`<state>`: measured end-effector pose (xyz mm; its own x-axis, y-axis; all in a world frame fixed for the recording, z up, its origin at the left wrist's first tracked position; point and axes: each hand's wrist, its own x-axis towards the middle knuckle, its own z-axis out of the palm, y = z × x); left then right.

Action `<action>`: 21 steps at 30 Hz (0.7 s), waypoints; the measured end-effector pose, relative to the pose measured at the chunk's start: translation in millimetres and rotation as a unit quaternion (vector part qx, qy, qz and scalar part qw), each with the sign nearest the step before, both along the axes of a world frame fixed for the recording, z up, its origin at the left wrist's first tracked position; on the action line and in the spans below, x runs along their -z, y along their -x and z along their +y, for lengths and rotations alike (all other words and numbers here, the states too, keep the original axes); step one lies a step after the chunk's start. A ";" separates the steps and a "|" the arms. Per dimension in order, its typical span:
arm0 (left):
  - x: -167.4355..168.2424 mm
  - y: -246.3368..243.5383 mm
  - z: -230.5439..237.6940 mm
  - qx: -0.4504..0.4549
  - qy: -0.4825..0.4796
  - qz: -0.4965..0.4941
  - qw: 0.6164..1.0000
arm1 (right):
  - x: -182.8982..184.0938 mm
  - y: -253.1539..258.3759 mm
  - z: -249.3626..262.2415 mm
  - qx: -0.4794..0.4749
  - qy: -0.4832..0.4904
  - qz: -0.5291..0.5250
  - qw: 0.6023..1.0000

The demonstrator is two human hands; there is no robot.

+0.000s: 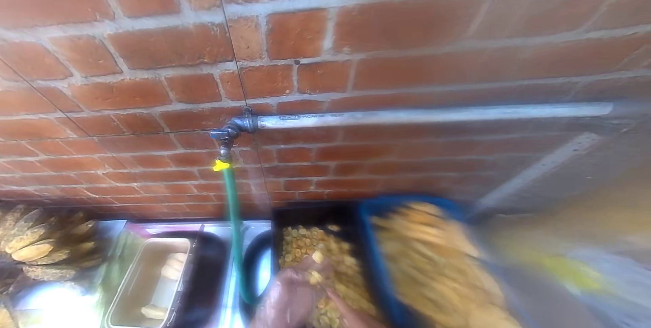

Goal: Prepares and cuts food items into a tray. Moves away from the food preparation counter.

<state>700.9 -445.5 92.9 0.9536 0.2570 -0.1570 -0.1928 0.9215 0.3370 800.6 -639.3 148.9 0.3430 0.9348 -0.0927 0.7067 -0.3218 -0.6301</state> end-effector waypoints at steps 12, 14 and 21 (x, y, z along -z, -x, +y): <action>-41.4 -18.9 16.7 -0.031 -0.544 0.299 0.784 | -2.1 -39.6 -38.3 0.116 0.052 -0.001 0.992; -44.9 -37.0 10.8 -0.009 -0.560 0.264 0.785 | 3.7 -48.0 -50.1 0.144 -0.004 0.032 0.989; -69.9 -151.0 -33.1 0.221 -0.733 0.182 0.617 | 6.3 -68.5 -107.0 0.245 -0.098 0.082 0.961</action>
<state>851.9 -478.6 162.8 0.9515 0.1039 -0.2896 0.3023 -0.4907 0.8172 869.0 -746.2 142.6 0.7418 0.6702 -0.0219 0.3871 -0.4546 -0.8022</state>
